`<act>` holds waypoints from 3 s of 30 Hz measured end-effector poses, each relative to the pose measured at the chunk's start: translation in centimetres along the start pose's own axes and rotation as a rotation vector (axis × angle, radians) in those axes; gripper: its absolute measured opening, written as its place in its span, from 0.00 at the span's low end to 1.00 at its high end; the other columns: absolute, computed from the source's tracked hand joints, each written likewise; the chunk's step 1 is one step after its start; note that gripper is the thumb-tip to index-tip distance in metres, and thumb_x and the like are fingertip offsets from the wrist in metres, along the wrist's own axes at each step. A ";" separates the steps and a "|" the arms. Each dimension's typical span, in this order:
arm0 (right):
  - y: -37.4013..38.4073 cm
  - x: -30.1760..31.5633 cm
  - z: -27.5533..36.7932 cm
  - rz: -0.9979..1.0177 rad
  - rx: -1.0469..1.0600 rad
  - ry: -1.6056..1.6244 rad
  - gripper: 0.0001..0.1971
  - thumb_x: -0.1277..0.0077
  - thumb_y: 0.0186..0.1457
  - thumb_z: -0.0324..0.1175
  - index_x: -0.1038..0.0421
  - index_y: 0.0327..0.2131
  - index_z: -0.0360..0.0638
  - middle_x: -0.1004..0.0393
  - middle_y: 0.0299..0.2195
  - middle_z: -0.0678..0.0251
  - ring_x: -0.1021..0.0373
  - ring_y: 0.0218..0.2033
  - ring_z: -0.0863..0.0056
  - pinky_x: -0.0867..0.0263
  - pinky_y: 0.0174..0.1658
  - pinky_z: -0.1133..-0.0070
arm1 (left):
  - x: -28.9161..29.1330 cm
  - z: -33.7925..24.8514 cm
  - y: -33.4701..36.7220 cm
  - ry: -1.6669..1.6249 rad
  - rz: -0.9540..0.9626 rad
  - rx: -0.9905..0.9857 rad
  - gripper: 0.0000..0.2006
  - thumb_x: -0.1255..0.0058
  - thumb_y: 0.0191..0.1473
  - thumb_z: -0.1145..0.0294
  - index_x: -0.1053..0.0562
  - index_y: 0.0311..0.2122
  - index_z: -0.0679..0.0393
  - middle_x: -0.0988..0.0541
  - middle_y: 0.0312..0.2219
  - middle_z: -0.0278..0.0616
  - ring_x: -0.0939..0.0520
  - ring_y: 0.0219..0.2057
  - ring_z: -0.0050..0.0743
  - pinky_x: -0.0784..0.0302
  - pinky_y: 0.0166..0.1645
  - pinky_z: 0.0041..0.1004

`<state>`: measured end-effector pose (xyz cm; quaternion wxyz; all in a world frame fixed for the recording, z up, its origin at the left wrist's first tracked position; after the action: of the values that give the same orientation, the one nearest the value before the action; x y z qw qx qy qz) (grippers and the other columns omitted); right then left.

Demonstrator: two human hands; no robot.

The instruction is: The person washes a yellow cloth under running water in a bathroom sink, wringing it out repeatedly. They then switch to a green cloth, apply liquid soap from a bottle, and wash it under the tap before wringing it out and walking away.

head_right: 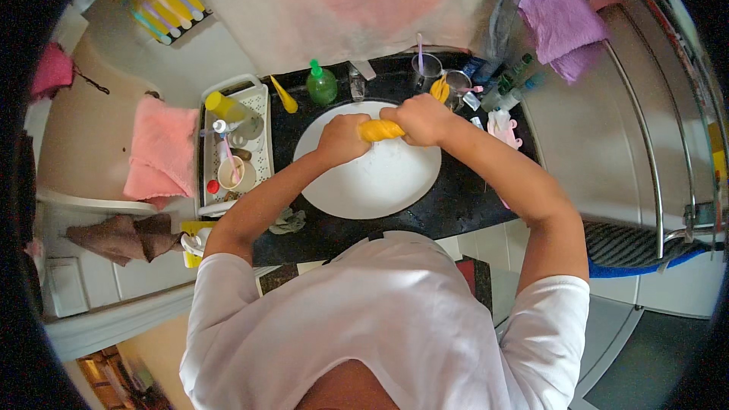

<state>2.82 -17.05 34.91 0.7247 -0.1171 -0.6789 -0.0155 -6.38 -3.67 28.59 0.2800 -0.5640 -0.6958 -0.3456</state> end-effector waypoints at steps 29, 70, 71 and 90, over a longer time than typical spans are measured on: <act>1.5 -1.3 -0.3 -0.495 0.014 0.218 0.13 0.45 0.36 0.29 0.34 0.29 0.50 0.28 0.23 0.66 0.29 0.27 0.60 0.34 0.28 0.67 | -0.6 0.0 -1.5 -0.977 0.043 0.325 0.13 0.46 0.36 0.77 0.28 0.33 0.62 0.29 0.21 0.30 0.31 0.19 0.18 0.37 0.23 0.22; -3.2 -3.4 8.3 0.297 -0.029 2.354 0.26 0.42 0.45 0.27 0.41 0.48 0.46 0.32 0.32 0.62 0.35 0.23 0.78 0.38 0.26 0.81 | 9.7 -3.8 0.0 0.667 -0.680 -0.978 0.12 0.45 0.39 0.73 0.30 0.33 0.50 0.29 0.28 0.33 0.27 0.25 0.28 0.29 0.29 0.28; -3.4 -3.5 7.8 0.269 -0.045 2.309 0.27 0.41 0.45 0.27 0.41 0.48 0.45 0.32 0.30 0.65 0.37 0.22 0.81 0.40 0.25 0.83 | 9.7 -3.5 0.1 0.658 -0.662 -0.968 0.12 0.45 0.40 0.73 0.30 0.33 0.50 0.28 0.28 0.33 0.27 0.25 0.29 0.29 0.28 0.29; 1.2 0.8 -1.0 -0.554 0.017 0.134 0.11 0.44 0.34 0.28 0.32 0.27 0.49 0.28 0.22 0.67 0.28 0.25 0.64 0.34 0.27 0.71 | -0.8 -1.0 -1.9 -1.078 0.301 0.178 0.09 0.46 0.40 0.77 0.34 0.27 0.58 0.30 0.17 0.33 0.30 0.14 0.21 0.35 0.20 0.23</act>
<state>4.09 -15.97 35.45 0.7371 0.0801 -0.6356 -0.2152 -8.03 -5.15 28.25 -0.0224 -0.7279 -0.6787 0.0948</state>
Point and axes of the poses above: each hand's wrist, its own y-axis towards the middle knuckle, its own x-axis out of the back of the hand, z = x × y, the point moved 3 cm from there along y, towards the middle knuckle
